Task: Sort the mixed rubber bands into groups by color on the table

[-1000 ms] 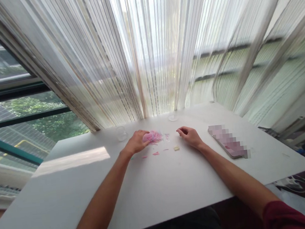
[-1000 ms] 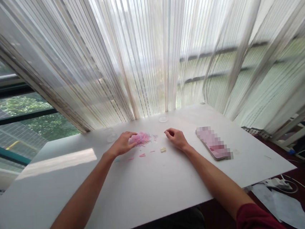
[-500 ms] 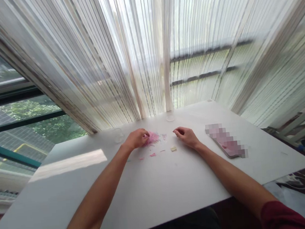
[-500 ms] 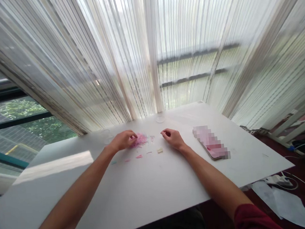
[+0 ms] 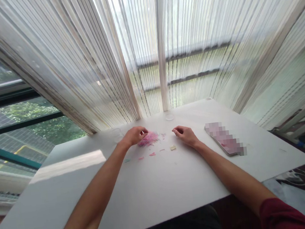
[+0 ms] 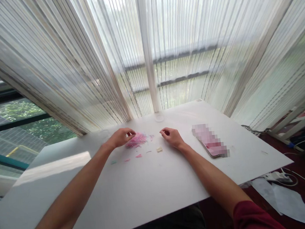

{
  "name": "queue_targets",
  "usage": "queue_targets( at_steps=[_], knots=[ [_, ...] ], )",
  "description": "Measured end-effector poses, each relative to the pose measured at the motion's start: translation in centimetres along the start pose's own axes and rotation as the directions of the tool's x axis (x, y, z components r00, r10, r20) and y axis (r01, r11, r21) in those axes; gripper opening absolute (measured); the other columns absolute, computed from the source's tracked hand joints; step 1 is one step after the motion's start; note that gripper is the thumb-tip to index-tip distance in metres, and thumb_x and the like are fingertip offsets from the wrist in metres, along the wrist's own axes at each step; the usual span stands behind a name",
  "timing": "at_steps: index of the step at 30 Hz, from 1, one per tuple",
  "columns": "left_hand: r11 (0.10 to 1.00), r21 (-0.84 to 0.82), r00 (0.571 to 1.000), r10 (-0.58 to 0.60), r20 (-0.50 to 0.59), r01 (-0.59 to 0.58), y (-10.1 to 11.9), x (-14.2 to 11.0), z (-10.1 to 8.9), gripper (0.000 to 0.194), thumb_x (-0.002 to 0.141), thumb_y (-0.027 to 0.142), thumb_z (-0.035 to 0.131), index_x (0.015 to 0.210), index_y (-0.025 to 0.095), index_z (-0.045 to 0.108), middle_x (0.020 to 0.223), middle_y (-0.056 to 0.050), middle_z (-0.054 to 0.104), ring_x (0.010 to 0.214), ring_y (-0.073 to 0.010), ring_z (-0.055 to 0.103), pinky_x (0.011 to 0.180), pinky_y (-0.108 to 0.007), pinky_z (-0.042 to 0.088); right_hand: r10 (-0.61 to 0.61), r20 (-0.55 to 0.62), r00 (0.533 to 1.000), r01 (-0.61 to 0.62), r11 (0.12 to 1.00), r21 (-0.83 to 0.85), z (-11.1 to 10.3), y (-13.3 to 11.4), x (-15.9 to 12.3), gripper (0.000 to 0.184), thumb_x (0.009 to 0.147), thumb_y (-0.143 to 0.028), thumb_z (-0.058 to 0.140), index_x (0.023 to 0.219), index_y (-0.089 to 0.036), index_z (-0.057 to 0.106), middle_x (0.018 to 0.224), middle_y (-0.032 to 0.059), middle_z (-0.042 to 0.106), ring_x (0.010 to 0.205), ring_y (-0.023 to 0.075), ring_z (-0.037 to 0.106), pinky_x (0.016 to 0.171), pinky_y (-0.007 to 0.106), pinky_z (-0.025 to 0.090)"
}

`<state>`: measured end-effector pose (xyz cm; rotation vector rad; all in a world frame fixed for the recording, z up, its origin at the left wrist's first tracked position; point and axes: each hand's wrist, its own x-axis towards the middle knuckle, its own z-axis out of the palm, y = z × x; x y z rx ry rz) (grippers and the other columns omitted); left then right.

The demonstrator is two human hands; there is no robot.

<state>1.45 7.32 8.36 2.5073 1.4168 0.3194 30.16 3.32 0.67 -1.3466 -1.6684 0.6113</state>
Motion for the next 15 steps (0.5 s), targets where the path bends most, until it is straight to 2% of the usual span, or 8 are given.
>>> queue_targets(
  at_steps=[12,15],
  knots=[
    [0.999,-0.045,1.000,-0.031,0.001,0.031,-0.57,-0.07,-0.07,0.024,0.081,0.036,0.061,0.088,0.022,0.079,0.083,-0.003,0.078,0.076,-0.0181,0.069,0.071,-0.025,0.051,-0.020,-0.002,1.000,0.020,1.000,-0.003,0.17,0.01,0.09,0.035,0.085,-0.047,0.053,0.080,-0.018,0.072,0.066,0.0016,0.065,0.060,0.0157,0.056,0.063,0.028,0.045],
    [0.991,-0.131,0.999,-0.042,-0.007,0.041,-0.32,-0.33,-0.15,0.029,0.083,0.039,0.059,0.092,0.019,0.079,0.082,-0.004,0.078,0.073,-0.0177,0.069,0.069,-0.025,0.052,-0.024,-0.003,1.000,0.024,1.000,-0.004,0.17,-0.07,0.05,0.035,0.085,-0.048,0.053,0.080,-0.018,0.072,0.066,0.0014,0.065,0.060,0.0157,0.056,0.063,0.028,0.045]
  ],
)
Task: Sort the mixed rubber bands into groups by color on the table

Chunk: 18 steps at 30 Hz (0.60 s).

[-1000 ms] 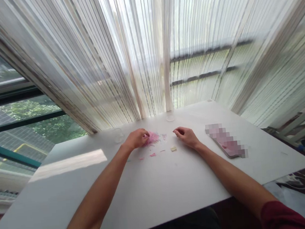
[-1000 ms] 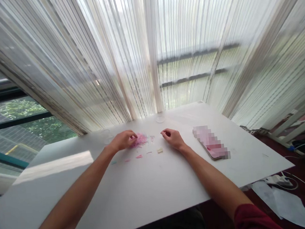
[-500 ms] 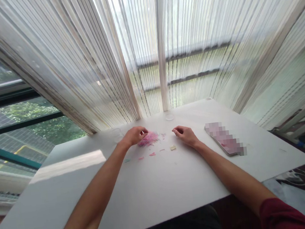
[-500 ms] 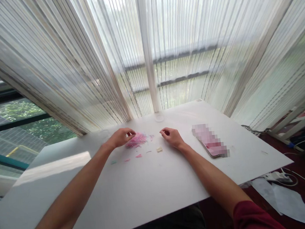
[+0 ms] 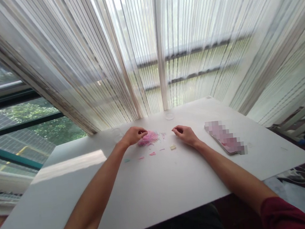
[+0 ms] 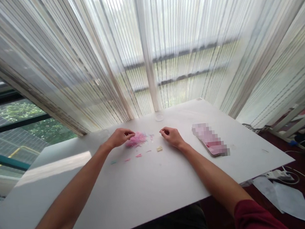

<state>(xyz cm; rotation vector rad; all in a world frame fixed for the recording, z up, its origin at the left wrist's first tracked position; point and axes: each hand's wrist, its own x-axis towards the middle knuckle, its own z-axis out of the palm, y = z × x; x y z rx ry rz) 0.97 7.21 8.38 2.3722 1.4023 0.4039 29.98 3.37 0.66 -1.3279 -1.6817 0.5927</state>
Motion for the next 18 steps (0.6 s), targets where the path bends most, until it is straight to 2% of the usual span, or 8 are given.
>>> queue_targets(
  at_steps=[3,7,13,18],
  knots=[
    [0.977,-0.213,1.000,-0.026,-0.010,0.023,0.7,-0.8,0.0,0.036,0.084,0.044,0.060,0.098,0.015,0.077,0.082,-0.006,0.078,0.070,-0.0173,0.069,0.067,-0.025,0.053,-0.006,-0.006,1.000,0.006,1.000,0.005,0.0,-0.2,-0.1,0.034,0.085,-0.046,0.054,0.080,-0.018,0.072,0.066,0.0015,0.066,0.061,0.0156,0.056,0.064,0.028,0.046],
    [0.900,-0.435,0.999,-0.044,-0.030,0.027,1.7,-2.6,0.5,0.046,0.084,0.050,0.061,0.109,0.014,0.075,0.099,-0.010,0.077,0.073,-0.0166,0.069,0.066,-0.026,0.055,-0.030,-0.020,0.999,0.030,1.000,0.002,0.0,-0.4,-0.2,0.033,0.086,-0.046,0.054,0.081,-0.019,0.072,0.068,0.0018,0.067,0.061,0.0158,0.057,0.064,0.028,0.046],
    [0.818,-0.575,0.998,-0.038,-0.043,0.006,2.4,-4.9,1.2,0.053,0.082,0.050,0.065,0.120,0.014,0.068,0.108,-0.012,0.076,0.081,-0.0177,0.069,0.073,-0.030,0.058,-0.034,-0.013,0.999,0.034,0.999,-0.006,0.0,-0.3,-0.2,0.033,0.086,-0.047,0.053,0.081,-0.020,0.072,0.067,0.0018,0.067,0.060,0.0160,0.057,0.063,0.028,0.046],
    [0.772,-0.634,0.996,-0.026,-0.080,-0.031,3.0,-6.0,1.6,0.055,0.082,0.050,0.068,0.122,0.012,0.064,0.107,-0.014,0.075,0.078,-0.0180,0.070,0.071,-0.032,0.059,-0.063,-0.040,0.997,0.063,0.998,-0.003,0.0,-0.9,-0.4,0.034,0.088,-0.047,0.053,0.082,-0.019,0.072,0.070,0.0031,0.069,0.062,0.0162,0.058,0.063,0.028,0.047]
  ],
)
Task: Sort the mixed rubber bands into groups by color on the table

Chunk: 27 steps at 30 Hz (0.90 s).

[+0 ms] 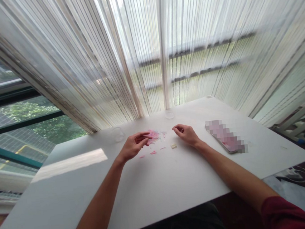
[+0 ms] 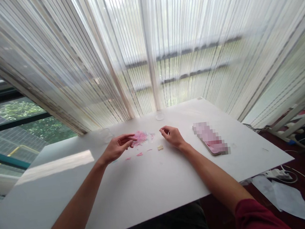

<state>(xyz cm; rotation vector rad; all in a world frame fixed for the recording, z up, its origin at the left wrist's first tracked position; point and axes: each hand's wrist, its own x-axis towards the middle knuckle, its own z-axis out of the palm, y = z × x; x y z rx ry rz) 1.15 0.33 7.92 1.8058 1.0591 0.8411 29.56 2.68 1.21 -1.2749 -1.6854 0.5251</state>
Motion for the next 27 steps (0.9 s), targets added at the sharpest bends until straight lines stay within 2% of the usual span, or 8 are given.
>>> queue_targets(
  at_steps=[6,11,13,15,17,20,24,27],
  knots=[
    [1.000,0.030,0.997,0.005,-0.075,-0.003,-0.5,-1.8,0.1,0.045,0.081,0.052,0.069,0.103,0.013,0.071,0.097,-0.012,0.077,0.072,-0.0191,0.072,0.070,-0.032,0.060,-0.136,0.035,0.990,0.136,0.991,0.005,0.3,-1.8,-1.0,0.033,0.091,-0.044,0.052,0.085,-0.019,0.072,0.073,0.0046,0.070,0.062,0.0159,0.058,0.063,0.028,0.048],
    [0.993,0.092,0.983,-0.053,-0.177,0.070,-1.9,-3.8,-3.3,0.040,0.076,0.054,0.074,0.087,0.015,0.074,0.083,-0.008,0.077,0.065,-0.0169,0.070,0.064,-0.028,0.059,-0.143,0.047,0.989,0.143,0.990,-0.013,0.1,-2.3,-1.2,0.033,0.091,-0.045,0.052,0.084,-0.019,0.072,0.073,0.0048,0.070,0.063,0.0165,0.059,0.063,0.029,0.049],
    [0.990,0.092,0.968,-0.080,-0.236,0.105,-2.5,-4.7,-4.6,0.041,0.073,0.054,0.076,0.086,0.016,0.075,0.081,-0.007,0.077,0.062,-0.0162,0.068,0.062,-0.028,0.059,-0.123,0.028,0.992,0.124,0.992,-0.026,-0.1,-2.3,-1.0,0.035,0.091,-0.047,0.052,0.083,-0.019,0.072,0.072,0.0047,0.069,0.062,0.0165,0.058,0.063,0.029,0.049],
    [0.989,0.079,0.948,-0.098,-0.303,0.127,-3.2,-5.4,-5.0,0.044,0.070,0.055,0.078,0.088,0.015,0.076,0.080,-0.008,0.077,0.062,-0.0164,0.068,0.060,-0.028,0.058,-0.124,0.010,0.992,0.124,0.992,-0.034,-0.2,-2.4,-1.0,0.034,0.091,-0.046,0.052,0.083,-0.019,0.071,0.072,0.0048,0.069,0.062,0.0164,0.058,0.062,0.029,0.049],
    [0.989,0.064,0.938,-0.103,-0.330,0.131,-3.6,-5.8,-4.2,0.044,0.069,0.054,0.078,0.088,0.015,0.076,0.076,-0.007,0.076,0.063,-0.0170,0.068,0.059,-0.028,0.057,-0.167,0.002,0.986,0.167,0.985,-0.034,-0.2,-2.9,-1.2,0.032,0.093,-0.043,0.052,0.084,-0.019,0.071,0.073,0.0050,0.069,0.064,0.0165,0.059,0.063,0.029,0.049],
    [0.990,0.086,0.972,-0.092,-0.215,0.113,-3.5,-5.9,-1.2,0.038,0.072,0.052,0.077,0.086,0.016,0.077,0.070,-0.005,0.073,0.061,-0.0157,0.066,0.056,-0.025,0.053,-0.301,0.039,0.953,0.302,0.953,-0.025,0.5,-4.3,-2.1,0.027,0.094,-0.038,0.052,0.085,-0.020,0.071,0.071,0.0044,0.066,0.065,0.0163,0.058,0.063,0.029,0.049],
    [0.995,0.084,0.996,-0.049,-0.079,0.055,-2.9,-5.8,2.4,0.030,0.077,0.046,0.074,0.082,0.017,0.076,0.075,-0.005,0.074,0.059,-0.0131,0.063,0.054,-0.023,0.049,-0.499,0.217,0.839,0.501,0.864,0.054,2.5,-6.3,-4.4,0.015,0.094,-0.031,0.057,0.093,-0.021,0.069,0.073,0.0031,0.065,0.068,0.0154,0.059,0.066,0.027,0.050],
    [0.997,-0.013,0.997,-0.073,-0.006,0.073,-2.8,-6.1,3.3,0.027,0.077,0.043,0.075,0.080,0.017,0.075,0.075,-0.005,0.074,0.059,-0.0130,0.063,0.056,-0.023,0.049,-0.557,0.315,0.768,0.567,0.821,0.069,4.3,-7.0,-6.0,0.010,0.092,-0.027,0.059,0.095,-0.022,0.067,0.074,0.0032,0.067,0.070,0.0164,0.061,0.065,0.027,0.049]
  ],
)
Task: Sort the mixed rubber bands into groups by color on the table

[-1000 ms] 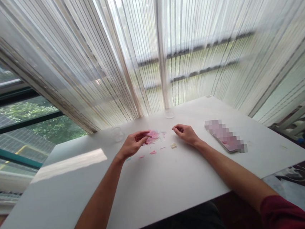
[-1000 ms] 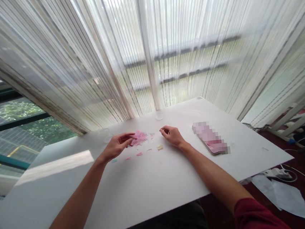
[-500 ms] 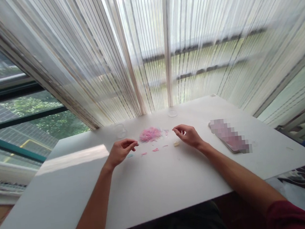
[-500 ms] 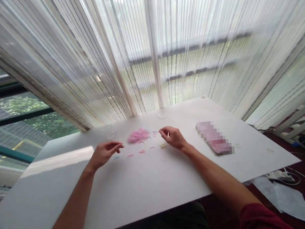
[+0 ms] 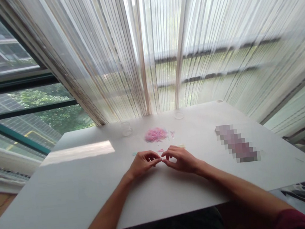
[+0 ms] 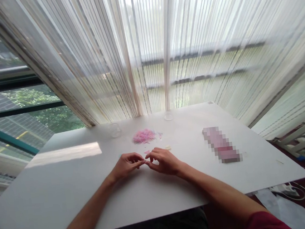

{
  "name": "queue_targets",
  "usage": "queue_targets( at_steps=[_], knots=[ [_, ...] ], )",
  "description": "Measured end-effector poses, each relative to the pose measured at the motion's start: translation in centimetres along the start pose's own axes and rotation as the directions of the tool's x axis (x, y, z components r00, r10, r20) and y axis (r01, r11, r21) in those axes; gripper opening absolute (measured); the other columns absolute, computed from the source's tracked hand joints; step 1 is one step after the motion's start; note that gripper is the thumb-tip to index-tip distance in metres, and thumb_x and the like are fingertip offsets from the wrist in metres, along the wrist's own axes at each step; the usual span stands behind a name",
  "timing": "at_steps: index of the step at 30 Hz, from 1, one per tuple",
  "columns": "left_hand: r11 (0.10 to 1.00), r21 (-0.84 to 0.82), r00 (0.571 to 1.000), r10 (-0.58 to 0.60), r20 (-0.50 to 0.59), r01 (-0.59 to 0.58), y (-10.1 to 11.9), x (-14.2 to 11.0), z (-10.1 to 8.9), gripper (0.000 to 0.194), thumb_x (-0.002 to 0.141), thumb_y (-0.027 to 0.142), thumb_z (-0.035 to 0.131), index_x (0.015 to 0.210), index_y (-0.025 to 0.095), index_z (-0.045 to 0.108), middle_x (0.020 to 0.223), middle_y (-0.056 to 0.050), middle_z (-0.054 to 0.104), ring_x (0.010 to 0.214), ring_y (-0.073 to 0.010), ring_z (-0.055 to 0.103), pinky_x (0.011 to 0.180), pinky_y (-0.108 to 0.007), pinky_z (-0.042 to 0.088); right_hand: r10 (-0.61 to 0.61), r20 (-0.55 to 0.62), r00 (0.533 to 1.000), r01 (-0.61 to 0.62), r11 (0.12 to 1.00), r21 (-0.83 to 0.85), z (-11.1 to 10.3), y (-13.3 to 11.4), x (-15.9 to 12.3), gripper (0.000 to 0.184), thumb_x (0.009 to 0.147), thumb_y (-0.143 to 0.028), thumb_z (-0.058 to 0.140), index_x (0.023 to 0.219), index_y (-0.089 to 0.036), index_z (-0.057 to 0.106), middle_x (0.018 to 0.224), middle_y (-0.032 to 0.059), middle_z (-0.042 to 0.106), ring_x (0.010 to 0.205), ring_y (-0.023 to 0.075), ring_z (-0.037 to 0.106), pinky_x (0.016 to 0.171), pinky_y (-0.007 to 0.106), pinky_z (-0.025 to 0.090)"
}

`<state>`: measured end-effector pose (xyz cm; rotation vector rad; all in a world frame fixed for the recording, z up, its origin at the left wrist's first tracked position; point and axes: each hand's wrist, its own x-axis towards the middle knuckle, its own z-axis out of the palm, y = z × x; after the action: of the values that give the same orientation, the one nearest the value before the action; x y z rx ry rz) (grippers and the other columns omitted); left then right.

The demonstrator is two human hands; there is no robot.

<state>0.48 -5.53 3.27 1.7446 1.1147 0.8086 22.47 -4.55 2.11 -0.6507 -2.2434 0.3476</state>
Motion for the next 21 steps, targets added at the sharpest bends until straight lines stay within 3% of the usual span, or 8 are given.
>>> queue_targets(
  at_steps=[4,8,15,21],
  knots=[
    [0.994,-0.088,0.996,-0.054,0.067,0.060,-0.5,-0.3,-0.2,0.027,0.076,0.042,0.075,0.080,0.015,0.075,0.073,-0.005,0.073,0.059,-0.0134,0.062,0.058,-0.025,0.050,-0.034,0.046,0.998,0.035,0.999,-0.038,1.7,-0.1,-0.4,0.010,0.093,-0.023,0.056,0.091,-0.021,0.065,0.072,0.0028,0.067,0.068,0.0158,0.060,0.063,0.026,0.048],
    [0.993,-0.096,0.993,-0.065,0.100,0.074,-0.8,-0.2,-0.4,0.027,0.078,0.041,0.074,0.083,0.015,0.077,0.075,-0.005,0.073,0.059,-0.0128,0.061,0.059,-0.024,0.049,-0.026,0.034,0.999,0.028,0.999,-0.042,2.0,0.4,-0.7,0.011,0.095,-0.024,0.056,0.088,-0.019,0.064,0.073,0.0033,0.066,0.067,0.0156,0.059,0.062,0.025,0.047],
    [0.990,0.130,0.995,0.034,0.090,-0.046,-0.7,-0.6,-1.2,0.021,0.082,0.035,0.069,0.085,0.016,0.078,0.074,-0.002,0.072,0.057,-0.0088,0.049,0.054,-0.020,0.040,-0.043,0.069,0.997,0.045,0.999,-0.026,2.1,0.7,-1.0,0.007,0.093,-0.018,0.057,0.089,-0.019,0.064,0.076,0.0039,0.066,0.071,0.0161,0.059,0.065,0.025,0.047],
    [0.969,0.231,0.994,0.070,0.081,-0.087,-0.8,-0.9,-1.1,0.018,0.083,0.030,0.065,0.083,0.017,0.077,0.069,0.000,0.069,0.053,-0.0075,0.042,0.051,-0.020,0.036,-0.002,0.093,0.996,0.003,1.000,-0.014,2.0,0.3,-0.8,0.005,0.090,-0.017,0.059,0.089,-0.019,0.064,0.076,0.0041,0.066,0.070,0.0158,0.059,0.064,0.025,0.048]
  ],
)
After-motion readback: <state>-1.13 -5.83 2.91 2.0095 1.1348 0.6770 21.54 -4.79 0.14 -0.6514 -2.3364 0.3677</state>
